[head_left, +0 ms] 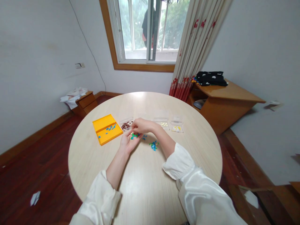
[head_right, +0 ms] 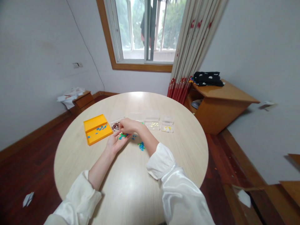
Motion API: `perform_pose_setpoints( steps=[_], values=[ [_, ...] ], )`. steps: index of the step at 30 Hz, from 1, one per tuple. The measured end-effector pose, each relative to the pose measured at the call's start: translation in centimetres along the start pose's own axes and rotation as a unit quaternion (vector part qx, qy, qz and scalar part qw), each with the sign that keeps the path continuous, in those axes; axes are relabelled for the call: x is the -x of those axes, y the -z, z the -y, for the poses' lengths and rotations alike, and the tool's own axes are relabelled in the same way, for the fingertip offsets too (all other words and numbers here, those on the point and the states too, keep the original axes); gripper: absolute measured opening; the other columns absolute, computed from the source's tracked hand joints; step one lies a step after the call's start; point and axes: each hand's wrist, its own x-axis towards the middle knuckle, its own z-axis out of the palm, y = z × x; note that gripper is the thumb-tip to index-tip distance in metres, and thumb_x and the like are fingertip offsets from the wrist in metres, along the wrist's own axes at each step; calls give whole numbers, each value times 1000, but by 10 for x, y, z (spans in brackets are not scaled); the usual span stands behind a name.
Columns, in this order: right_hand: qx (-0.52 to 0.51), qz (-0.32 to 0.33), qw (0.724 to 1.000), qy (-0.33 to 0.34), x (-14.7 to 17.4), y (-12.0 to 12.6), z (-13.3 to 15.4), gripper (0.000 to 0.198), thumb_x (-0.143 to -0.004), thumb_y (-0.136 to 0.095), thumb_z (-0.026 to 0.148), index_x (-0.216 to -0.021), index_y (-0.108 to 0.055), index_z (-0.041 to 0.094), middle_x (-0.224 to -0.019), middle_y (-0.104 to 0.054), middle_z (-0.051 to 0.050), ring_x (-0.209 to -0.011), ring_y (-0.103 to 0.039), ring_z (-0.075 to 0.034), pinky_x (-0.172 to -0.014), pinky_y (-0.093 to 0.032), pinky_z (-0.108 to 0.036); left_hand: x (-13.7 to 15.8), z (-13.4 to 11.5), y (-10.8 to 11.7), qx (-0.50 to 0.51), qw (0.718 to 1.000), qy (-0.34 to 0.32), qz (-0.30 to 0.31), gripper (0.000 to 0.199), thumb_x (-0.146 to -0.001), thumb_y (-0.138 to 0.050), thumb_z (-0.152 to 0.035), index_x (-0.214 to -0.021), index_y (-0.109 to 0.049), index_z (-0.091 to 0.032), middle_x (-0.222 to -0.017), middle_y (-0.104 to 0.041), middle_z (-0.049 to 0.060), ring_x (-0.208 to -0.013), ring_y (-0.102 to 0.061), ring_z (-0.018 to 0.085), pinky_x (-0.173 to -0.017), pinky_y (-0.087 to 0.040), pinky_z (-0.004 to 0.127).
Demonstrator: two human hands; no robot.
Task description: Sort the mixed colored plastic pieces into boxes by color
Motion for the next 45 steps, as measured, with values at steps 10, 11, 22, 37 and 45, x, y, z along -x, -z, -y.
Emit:
perform_pose_setpoints(
  steps=[10,11,22,37,45],
  values=[
    [-42,-76,996,3,9,17,-27,24,-79,-48,7,-86,-71,8,-79,-71,-8,-66,-57,-9,-60,-38,-17,-4,-11,6,-7,999,13,41,38,-84,-35,-13,-115,-52,-2,-108,-64,20,-105,-60,25,-84,-53,37],
    [-46,-78,996,3,9,17,-31,24,-78,-49,7,-87,-71,8,-79,-71,-7,-66,-56,-9,-60,-37,-17,-4,-12,6,-8,999,14,43,39,-84,-35,-14,-117,-51,-1,-110,-63,20,-106,-60,26,-84,-53,38],
    [-78,-29,996,10,-19,-21,-31,22,-71,-58,6,-88,-72,9,-66,-64,-1,-57,-46,-6,-55,-32,-18,-12,-18,0,5,1000,-21,-13,36,-83,-34,-5,-113,-53,-2,-88,-68,15,-87,-67,20,-79,-55,33],
    [-128,-133,982,38,-17,-15,-28,19,-72,-54,0,-81,-69,8,-75,-67,-4,-66,-54,-8,-63,-38,-18,-17,-18,7,-9,999,-40,-24,35,-88,-32,-3,-117,-52,-7,-87,-69,12,-81,-68,16,-80,-55,29],
    [-143,-142,979,37,-16,-16,-27,19,-71,-54,-1,-84,-66,8,-70,-64,-2,-64,-53,-8,-62,-37,-18,-15,-18,10,-66,996,-55,3,16,-81,-50,-1,-78,-63,-8,-71,-64,7,-58,-58,8,-55,-50,17]
  ],
)
